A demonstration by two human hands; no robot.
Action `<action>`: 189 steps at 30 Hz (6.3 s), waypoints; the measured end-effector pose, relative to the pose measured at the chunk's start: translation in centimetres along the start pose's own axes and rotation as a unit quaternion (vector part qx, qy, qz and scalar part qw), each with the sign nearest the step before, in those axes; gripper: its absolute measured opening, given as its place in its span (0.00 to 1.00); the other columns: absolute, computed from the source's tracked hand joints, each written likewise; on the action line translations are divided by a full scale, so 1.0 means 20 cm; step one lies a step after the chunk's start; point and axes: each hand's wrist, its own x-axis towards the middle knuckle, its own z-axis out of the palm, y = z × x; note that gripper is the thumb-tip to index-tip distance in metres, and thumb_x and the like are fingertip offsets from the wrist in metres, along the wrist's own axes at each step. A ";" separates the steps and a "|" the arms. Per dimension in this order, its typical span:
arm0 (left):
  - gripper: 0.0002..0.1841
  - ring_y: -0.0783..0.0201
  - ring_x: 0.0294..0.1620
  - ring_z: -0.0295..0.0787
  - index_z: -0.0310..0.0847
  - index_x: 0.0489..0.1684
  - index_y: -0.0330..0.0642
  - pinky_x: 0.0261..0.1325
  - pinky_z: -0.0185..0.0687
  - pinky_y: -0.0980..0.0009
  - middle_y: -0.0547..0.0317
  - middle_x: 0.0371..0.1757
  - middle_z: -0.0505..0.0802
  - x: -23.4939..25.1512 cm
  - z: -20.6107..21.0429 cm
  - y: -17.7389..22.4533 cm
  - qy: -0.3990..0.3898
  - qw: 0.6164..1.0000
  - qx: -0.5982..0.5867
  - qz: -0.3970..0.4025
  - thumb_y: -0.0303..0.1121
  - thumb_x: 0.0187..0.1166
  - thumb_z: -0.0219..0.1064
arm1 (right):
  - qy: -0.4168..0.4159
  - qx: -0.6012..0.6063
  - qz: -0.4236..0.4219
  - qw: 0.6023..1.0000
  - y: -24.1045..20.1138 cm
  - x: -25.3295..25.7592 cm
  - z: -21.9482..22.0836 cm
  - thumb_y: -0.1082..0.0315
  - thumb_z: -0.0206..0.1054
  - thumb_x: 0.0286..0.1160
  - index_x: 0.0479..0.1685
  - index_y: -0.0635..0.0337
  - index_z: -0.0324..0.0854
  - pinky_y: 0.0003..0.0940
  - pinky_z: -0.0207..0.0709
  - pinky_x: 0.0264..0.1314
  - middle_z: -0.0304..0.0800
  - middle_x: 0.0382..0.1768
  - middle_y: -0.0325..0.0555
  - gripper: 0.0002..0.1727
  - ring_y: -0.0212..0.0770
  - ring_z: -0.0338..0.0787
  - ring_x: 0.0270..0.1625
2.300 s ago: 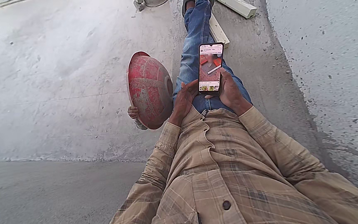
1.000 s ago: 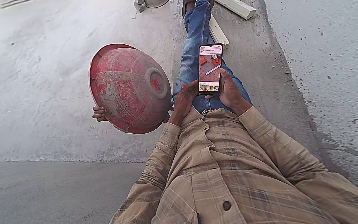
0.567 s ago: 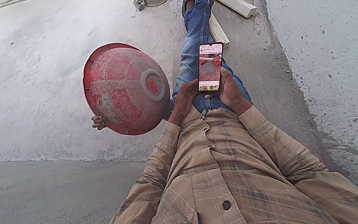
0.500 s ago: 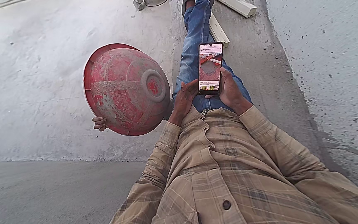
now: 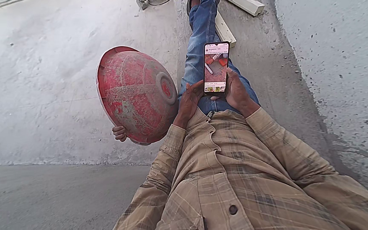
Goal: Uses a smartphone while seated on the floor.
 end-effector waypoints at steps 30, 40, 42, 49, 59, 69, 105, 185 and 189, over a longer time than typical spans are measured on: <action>0.38 0.63 0.71 0.84 0.74 0.78 0.44 0.77 0.76 0.66 0.54 0.72 0.87 -0.05 0.01 0.03 -0.015 1.000 0.024 -0.010 0.62 0.90 0.32 | 0.005 0.018 0.000 1.000 0.02 0.01 -0.01 0.41 0.31 0.92 0.76 0.53 0.69 0.47 0.91 0.35 0.88 0.61 0.51 0.33 0.49 0.93 0.56; 0.38 0.63 0.71 0.84 0.74 0.78 0.44 0.77 0.75 0.66 0.55 0.72 0.86 -0.06 0.01 0.03 -0.019 0.999 0.030 -0.012 0.62 0.90 0.31 | 0.004 0.004 0.003 1.000 0.01 0.01 -0.01 0.40 0.31 0.92 0.77 0.52 0.69 0.49 0.91 0.36 0.87 0.62 0.50 0.34 0.49 0.92 0.57; 0.38 0.63 0.71 0.84 0.74 0.78 0.44 0.77 0.75 0.66 0.55 0.72 0.86 -0.06 0.01 0.03 -0.020 0.999 0.031 -0.010 0.62 0.90 0.31 | 0.004 0.005 0.003 1.000 0.01 0.01 -0.01 0.40 0.32 0.92 0.76 0.52 0.70 0.49 0.91 0.36 0.88 0.61 0.51 0.34 0.50 0.93 0.56; 0.37 0.62 0.72 0.83 0.75 0.77 0.42 0.78 0.75 0.65 0.54 0.72 0.86 -0.05 0.01 0.03 -0.013 1.000 0.023 -0.009 0.61 0.91 0.32 | 0.005 0.004 0.004 1.000 0.01 0.01 -0.01 0.40 0.32 0.92 0.76 0.53 0.69 0.50 0.91 0.38 0.88 0.61 0.51 0.34 0.50 0.93 0.56; 0.38 0.63 0.71 0.84 0.74 0.77 0.41 0.77 0.75 0.65 0.53 0.72 0.86 -0.04 0.01 0.02 -0.007 1.000 0.028 -0.005 0.60 0.91 0.29 | 0.006 0.008 0.005 1.000 0.00 0.01 0.00 0.41 0.31 0.92 0.75 0.53 0.69 0.47 0.91 0.35 0.88 0.60 0.51 0.33 0.49 0.93 0.55; 0.38 0.62 0.69 0.85 0.75 0.76 0.43 0.76 0.77 0.65 0.55 0.70 0.87 -0.05 0.02 0.03 -0.008 0.999 0.030 -0.008 0.61 0.91 0.29 | 0.005 0.003 0.006 1.000 0.00 0.00 0.00 0.41 0.31 0.92 0.74 0.53 0.70 0.46 0.91 0.35 0.89 0.60 0.50 0.33 0.48 0.93 0.54; 0.37 0.63 0.70 0.84 0.75 0.77 0.45 0.76 0.76 0.65 0.56 0.72 0.86 -0.06 0.01 0.03 -0.014 1.000 0.023 -0.004 0.62 0.90 0.32 | -0.003 0.006 0.000 1.000 0.01 0.01 -0.01 0.39 0.32 0.91 0.76 0.51 0.69 0.48 0.91 0.36 0.87 0.62 0.50 0.34 0.49 0.93 0.56; 0.31 0.60 0.65 0.87 0.73 0.69 0.22 0.77 0.75 0.62 0.43 0.64 0.89 -0.02 0.05 0.07 0.029 0.999 -0.031 -0.003 0.39 0.95 0.27 | 0.017 -0.036 -0.039 0.998 0.00 -0.03 0.07 0.54 0.33 0.92 0.63 0.55 0.74 0.41 0.91 0.29 0.94 0.50 0.43 0.25 0.42 0.96 0.46; 0.32 0.59 0.67 0.86 0.72 0.70 0.22 0.78 0.75 0.61 0.42 0.66 0.88 -0.02 0.04 0.09 0.025 0.999 -0.034 0.000 0.40 0.95 0.27 | 0.011 -0.044 -0.040 0.998 0.00 -0.02 0.09 0.52 0.32 0.91 0.62 0.52 0.76 0.38 0.91 0.29 0.94 0.50 0.39 0.27 0.39 0.96 0.46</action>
